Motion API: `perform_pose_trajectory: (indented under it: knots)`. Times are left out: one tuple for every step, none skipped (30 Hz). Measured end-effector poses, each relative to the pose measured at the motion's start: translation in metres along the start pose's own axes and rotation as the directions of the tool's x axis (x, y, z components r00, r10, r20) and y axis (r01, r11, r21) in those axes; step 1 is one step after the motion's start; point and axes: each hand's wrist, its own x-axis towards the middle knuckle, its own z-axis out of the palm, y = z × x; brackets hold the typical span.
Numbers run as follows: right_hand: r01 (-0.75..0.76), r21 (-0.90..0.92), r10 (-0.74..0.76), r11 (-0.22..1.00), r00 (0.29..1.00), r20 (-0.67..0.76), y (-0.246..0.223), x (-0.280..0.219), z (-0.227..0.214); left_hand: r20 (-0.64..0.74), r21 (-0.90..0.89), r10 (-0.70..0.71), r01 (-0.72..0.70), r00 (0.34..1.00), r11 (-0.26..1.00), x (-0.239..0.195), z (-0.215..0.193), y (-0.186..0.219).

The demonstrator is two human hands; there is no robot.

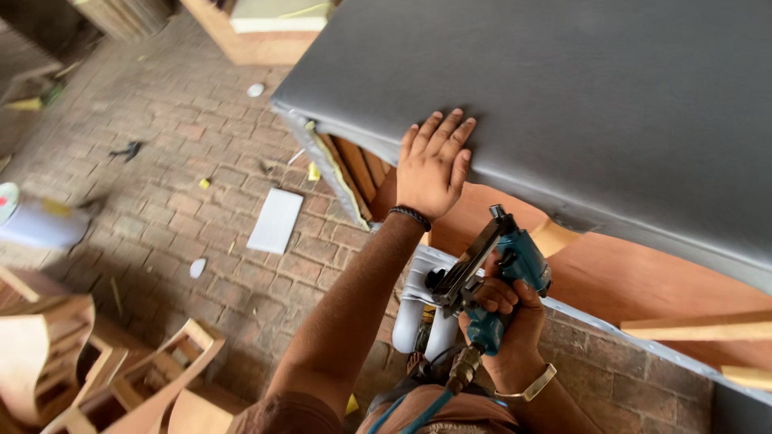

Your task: The person staples gray fabric onto a wooden furniture frame using a pneumatic staple gun. They pull the fabric taut, fire staples along the edges, and flip the frame to work on different sides. The person also retrieves staples from a container and briefly handles a piece of fabric on a table.

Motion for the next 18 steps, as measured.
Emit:
perform_pose_trajectory:
  knots:
    - [0.002, -0.051, -0.002, 0.999, 1.0, -0.004, -0.003, 0.001, 0.0, -0.015, -0.046, 0.02, -0.021, 1.0, 0.999, -0.008, -0.003, -0.004]
    - [-0.037, 0.016, 0.037, 0.999, 0.999, 0.015, -0.004, 0.004, 0.001, -0.031, -0.09, 0.041, -0.043, 0.999, 0.995, -0.015, -0.006, -0.009]
    - [-0.07, 0.083, 0.067, 0.994, 0.997, 0.033, -0.006, 0.003, 0.0, -0.025, -0.104, 0.064, -0.066, 0.998, 0.992, -0.02, -0.007, -0.014]
    - [-0.102, 0.149, 0.095, 0.984, 0.994, 0.052, -0.008, 0.003, 0.0, -0.019, -0.117, 0.088, -0.089, 0.996, 0.989, -0.024, -0.009, -0.02]
    - [-0.095, 0.15, 0.09, 0.984, 0.995, 0.041, -0.01, 0.003, -0.002, -0.01, -0.136, 0.111, -0.112, 0.994, 0.984, -0.028, -0.01, -0.026]
    - [-0.087, 0.151, 0.084, 0.985, 0.996, 0.029, -0.012, 0.004, -0.003, -0.009, -0.142, 0.113, -0.113, 0.994, 0.983, -0.031, -0.011, -0.032]
    - [-0.076, 0.154, 0.075, 0.985, 0.997, 0.018, -0.015, 0.005, -0.005, -0.006, -0.149, 0.118, -0.117, 0.993, 0.982, -0.034, -0.011, -0.038]
    - [-0.094, 0.15, 0.094, 0.984, 0.996, 0.007, -0.018, 0.005, -0.006, -0.002, -0.155, 0.123, -0.122, 0.992, 0.98, -0.035, -0.012, -0.044]
    - [-0.105, 0.145, 0.106, 0.984, 0.994, -0.003, -0.02, 0.005, -0.008, 0.009, -0.089, 0.155, -0.153, 0.988, 0.984, -0.035, -0.012, -0.05]
    - [-0.115, 0.141, 0.118, 0.983, 0.993, -0.013, -0.022, 0.004, -0.011, 0.024, -0.022, 0.187, -0.186, 0.982, 0.982, -0.036, -0.014, -0.055]
    - [-0.108, 0.14, 0.111, 0.984, 0.994, -0.012, -0.024, 0.006, -0.013, 0.036, 0.046, 0.219, -0.22, 0.975, 0.974, -0.034, -0.016, -0.062]
    - [-0.1, 0.139, 0.103, 0.985, 0.995, -0.011, -0.025, 0.009, -0.014, 0.07, 0.044, 0.2, -0.203, 0.977, 0.978, -0.032, -0.018, -0.067]
    - [-0.096, 0.138, 0.098, 0.986, 0.995, -0.007, -0.026, 0.01, -0.015, 0.103, 0.045, 0.179, -0.185, 0.978, 0.982, -0.029, -0.022, -0.073]
    - [-0.092, 0.145, 0.097, 0.985, 0.995, -0.022, -0.026, 0.011, -0.016, 0.136, 0.047, 0.159, -0.167, 0.978, 0.985, -0.028, -0.026, -0.078]
    - [-0.087, 0.155, 0.093, 0.984, 0.995, -0.034, -0.024, 0.013, -0.016, 0.132, 0.039, 0.111, -0.117, 0.985, 0.992, -0.025, -0.03, -0.084]
    - [-0.081, 0.164, 0.09, 0.983, 0.995, -0.046, -0.023, 0.014, -0.017, 0.127, 0.03, 0.063, -0.067, 0.99, 0.997, -0.022, -0.035, -0.091]
    - [-0.077, 0.154, 0.087, 0.985, 0.995, -0.054, -0.022, 0.015, -0.017, 0.125, 0.018, 0.02, -0.022, 0.992, 1.0, -0.019, -0.037, -0.096]
    - [-0.073, 0.144, 0.083, 0.987, 0.995, -0.063, -0.021, 0.017, -0.017, 0.11, 0.027, -0.003, 0.0, 0.994, 1.0, -0.017, -0.04, -0.103]
